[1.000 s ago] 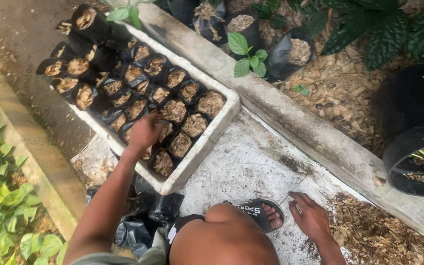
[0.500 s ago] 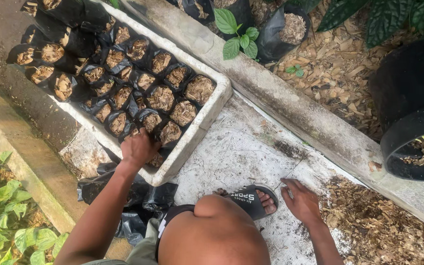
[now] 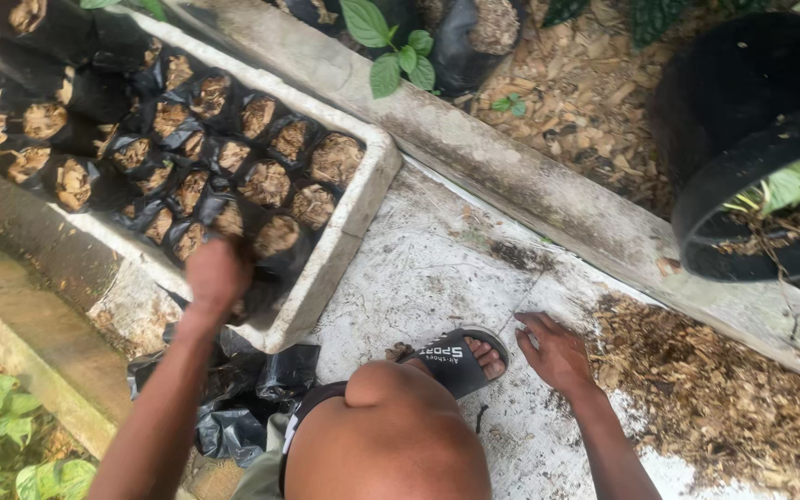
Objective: The person fills small black plastic bags with soil and wood chips, then plants small variegated leafy plants into the bags. They repeat this process for multiple plants, arranging the finished potted plants on a nearby shelf.
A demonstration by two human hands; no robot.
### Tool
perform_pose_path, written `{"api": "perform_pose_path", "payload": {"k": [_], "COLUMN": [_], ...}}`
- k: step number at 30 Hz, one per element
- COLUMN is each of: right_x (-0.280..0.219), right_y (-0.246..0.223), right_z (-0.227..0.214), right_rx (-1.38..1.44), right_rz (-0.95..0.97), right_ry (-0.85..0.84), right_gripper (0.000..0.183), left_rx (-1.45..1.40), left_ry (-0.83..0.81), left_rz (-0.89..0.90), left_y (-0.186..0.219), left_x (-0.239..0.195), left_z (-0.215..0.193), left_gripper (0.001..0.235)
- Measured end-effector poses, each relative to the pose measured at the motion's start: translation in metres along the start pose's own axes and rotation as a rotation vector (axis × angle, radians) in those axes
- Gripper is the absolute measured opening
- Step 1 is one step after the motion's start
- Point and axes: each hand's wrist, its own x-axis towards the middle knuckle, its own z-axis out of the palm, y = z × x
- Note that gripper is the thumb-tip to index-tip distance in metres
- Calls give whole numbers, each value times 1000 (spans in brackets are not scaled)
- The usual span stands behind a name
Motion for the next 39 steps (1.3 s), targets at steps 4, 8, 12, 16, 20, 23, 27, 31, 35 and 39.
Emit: {"api": "perform_pose_path", "payload": {"k": [4,8,12,16,20,23,27,31,35,39], "right_x": [-9,-18,-41,-68,-96,-92,-83,-70,-95,-148], "right_y": [1,26,40,42,37,27,25,19,23,43], "right_z": [-8,-9,6,4,-8,-13,-10,11,25,18], "right_rx": [-79,91,159,417,441,532,570,731,584,622], "right_rz": [-95,-53,-56,210,334,548,699,846,898,1144], "right_ry": [157,210,386,438,734,562,548,578,844,865], "right_gripper": [30,27,26,25,29,44,52,40,25,27], "left_rx": [9,-35,-7,-225,-202,-295,-347,-591,-775,-1008], "left_ry": [127,46,-61,-249,-234,-104,-83,23,-478,-704], "left_rz": [324,643,1068,1226,1272,1274,1271,1318,1316,1385], "left_y": [29,127,235,338,411,427,430,430,429,440], "left_x": [-5,-8,-9,-32,-62,-73,-77,-75,-111,-168], "left_z": [-115,-159,-112,-15,51,55,30,14,27,63], "left_gripper": [16,15,19,16,11,15,37,31,24,65]}}
